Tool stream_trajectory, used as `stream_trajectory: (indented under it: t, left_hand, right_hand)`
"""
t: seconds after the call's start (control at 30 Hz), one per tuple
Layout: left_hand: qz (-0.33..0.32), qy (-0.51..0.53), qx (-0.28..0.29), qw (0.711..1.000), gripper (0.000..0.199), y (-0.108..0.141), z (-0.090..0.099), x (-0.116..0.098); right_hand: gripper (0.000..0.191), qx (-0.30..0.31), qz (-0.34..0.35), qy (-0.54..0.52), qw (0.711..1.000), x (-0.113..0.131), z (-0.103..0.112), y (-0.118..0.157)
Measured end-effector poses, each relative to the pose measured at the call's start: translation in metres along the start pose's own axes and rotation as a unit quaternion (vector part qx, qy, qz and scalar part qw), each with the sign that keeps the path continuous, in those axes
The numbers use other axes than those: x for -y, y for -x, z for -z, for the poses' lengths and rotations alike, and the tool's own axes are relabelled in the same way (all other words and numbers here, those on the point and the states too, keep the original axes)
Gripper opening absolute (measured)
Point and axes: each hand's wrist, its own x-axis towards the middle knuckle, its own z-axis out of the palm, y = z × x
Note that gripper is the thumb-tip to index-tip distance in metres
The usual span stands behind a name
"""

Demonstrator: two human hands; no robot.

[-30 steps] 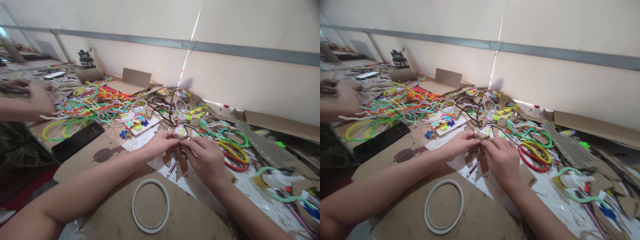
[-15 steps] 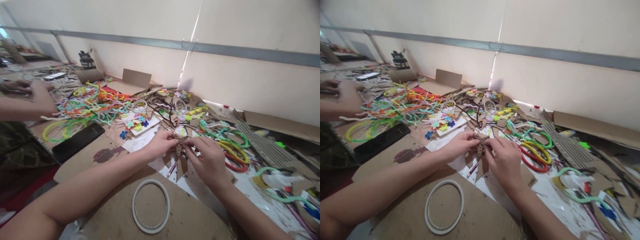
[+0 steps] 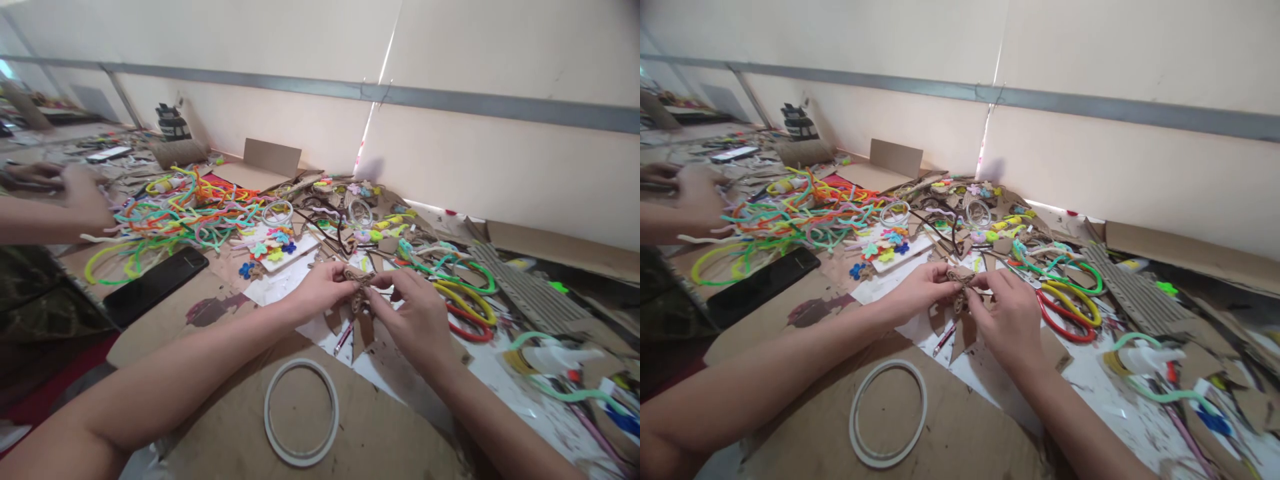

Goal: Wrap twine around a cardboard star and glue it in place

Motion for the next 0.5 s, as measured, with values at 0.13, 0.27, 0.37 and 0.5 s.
stream_trajectory:
  t: [0.13, 0.27, 0.37, 0.5]
  left_hand:
    - [0.007, -0.008, -0.007, 1.0, 0.013, 0.0022, -0.0021, -0.0039]
    - [-0.012, -0.02, -0.003, 1.0, 0.016, 0.0032, -0.0023, -0.005]
    - [-0.027, -0.028, 0.0, 0.999, 0.018, 0.0023, -0.0016, -0.0031]
    - [-0.041, -0.026, 0.01, 0.999, 0.016, 0.0009, -0.0012, 0.0015]
  right_hand:
    - [0.02, -0.003, -0.135, -0.046, 0.99, -0.0031, 0.0001, -0.0029]
    - [0.024, 0.081, -0.239, -0.143, 0.957, -0.0073, -0.0021, -0.0051]
    - [0.028, 0.114, -0.268, -0.19, 0.938, -0.0078, -0.0033, -0.0059]
    - [0.03, 0.123, -0.274, -0.216, 0.929, -0.0051, -0.0022, -0.0073]
